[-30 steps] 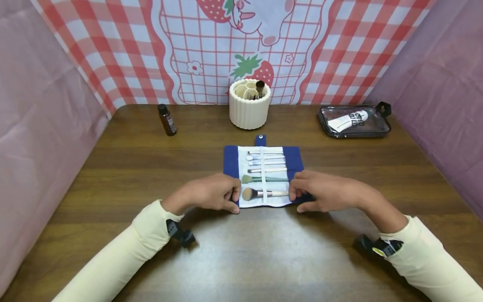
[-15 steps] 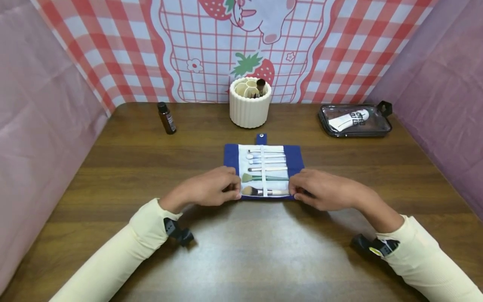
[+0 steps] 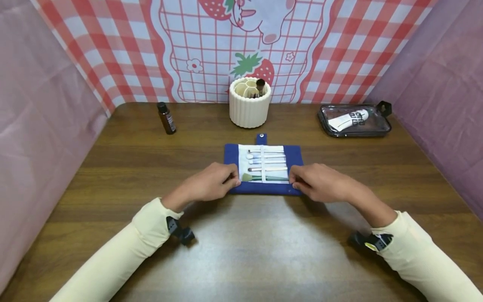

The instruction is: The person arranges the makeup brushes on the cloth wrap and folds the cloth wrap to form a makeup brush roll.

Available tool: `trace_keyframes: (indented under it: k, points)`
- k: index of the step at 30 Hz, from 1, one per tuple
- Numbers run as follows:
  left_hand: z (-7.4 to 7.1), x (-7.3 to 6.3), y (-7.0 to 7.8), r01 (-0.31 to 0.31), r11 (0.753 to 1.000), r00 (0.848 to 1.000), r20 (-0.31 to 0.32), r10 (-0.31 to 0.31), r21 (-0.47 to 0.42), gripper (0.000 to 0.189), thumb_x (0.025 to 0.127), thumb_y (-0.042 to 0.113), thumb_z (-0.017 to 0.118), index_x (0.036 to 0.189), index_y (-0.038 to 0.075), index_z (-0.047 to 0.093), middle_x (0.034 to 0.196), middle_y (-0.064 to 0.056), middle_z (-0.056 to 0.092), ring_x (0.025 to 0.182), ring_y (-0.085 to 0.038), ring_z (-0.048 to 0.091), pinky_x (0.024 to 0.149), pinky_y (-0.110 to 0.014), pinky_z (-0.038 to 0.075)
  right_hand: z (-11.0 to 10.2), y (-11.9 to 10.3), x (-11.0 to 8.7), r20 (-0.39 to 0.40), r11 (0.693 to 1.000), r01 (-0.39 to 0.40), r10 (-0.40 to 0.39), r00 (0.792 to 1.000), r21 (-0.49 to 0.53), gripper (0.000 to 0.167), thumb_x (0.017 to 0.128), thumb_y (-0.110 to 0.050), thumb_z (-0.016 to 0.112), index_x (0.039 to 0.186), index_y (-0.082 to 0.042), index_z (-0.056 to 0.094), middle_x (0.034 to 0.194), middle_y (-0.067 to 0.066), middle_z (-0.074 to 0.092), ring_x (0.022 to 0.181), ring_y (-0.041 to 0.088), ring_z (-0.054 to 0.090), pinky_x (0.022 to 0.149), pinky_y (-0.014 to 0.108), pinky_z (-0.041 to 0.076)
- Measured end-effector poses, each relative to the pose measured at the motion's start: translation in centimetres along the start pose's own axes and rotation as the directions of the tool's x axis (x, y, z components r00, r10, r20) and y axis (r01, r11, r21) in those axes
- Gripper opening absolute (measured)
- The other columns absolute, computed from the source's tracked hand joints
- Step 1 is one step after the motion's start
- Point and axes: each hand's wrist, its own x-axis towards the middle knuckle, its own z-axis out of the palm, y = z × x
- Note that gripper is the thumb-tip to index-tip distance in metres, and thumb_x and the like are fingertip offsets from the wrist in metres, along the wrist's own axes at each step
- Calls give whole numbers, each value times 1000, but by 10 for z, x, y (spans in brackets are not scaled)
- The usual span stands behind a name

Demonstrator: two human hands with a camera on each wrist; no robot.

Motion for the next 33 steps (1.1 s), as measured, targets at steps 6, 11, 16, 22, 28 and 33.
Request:
trace_keyframes:
  k: [6,11,16,22,28,33]
  points:
    - [6,2,-3,1,999,999,-54,1,32,16,99,18,65,86,10,60,75,2,56,71,-13,52,66,-31,45,3,-1,5,20,997,-79,79,997,-4,7,100,-12,61,97,-17,58,76,-8,54,65,9,50,57,30,43]
    - [10,2,-4,-3,999,996,-92,8,53,18,96,18,69,84,10,59,79,1,56,74,-15,52,67,-31,45,6,-1,6,-18,998,-60,60,998,0,10,98,-8,63,97,-16,58,82,-8,56,70,9,52,60,30,46]
    - [14,1,-4,-16,996,993,-118,27,90,17,95,18,72,89,10,58,89,-3,51,79,-17,49,70,-31,44,7,-3,4,-52,998,-14,10,999,-68,14,94,-6,68,93,-18,62,88,-6,54,72,9,51,61,28,46]
    - [17,1,-2,-50,989,988,-137,69,139,15,94,16,72,89,15,58,93,-2,46,88,-22,42,76,-34,38,7,-9,2,-101,976,67,-89,991,-205,11,90,-8,73,89,-16,67,85,-4,52,73,10,48,63,29,44]
    - [18,3,2,-148,976,976,-135,170,162,13,93,6,70,89,13,60,89,-1,53,85,-19,47,76,-32,40,6,-21,-1,-99,946,90,-127,987,-312,15,89,-23,78,88,-14,66,80,-4,50,75,15,48,67,34,44]
    - [18,3,1,-172,972,973,-129,193,159,8,96,10,69,90,11,63,90,0,55,82,-15,50,76,-31,45,7,-24,-2,-65,941,70,-96,993,-330,24,84,-24,83,91,-14,62,83,-4,52,77,16,51,68,36,46]
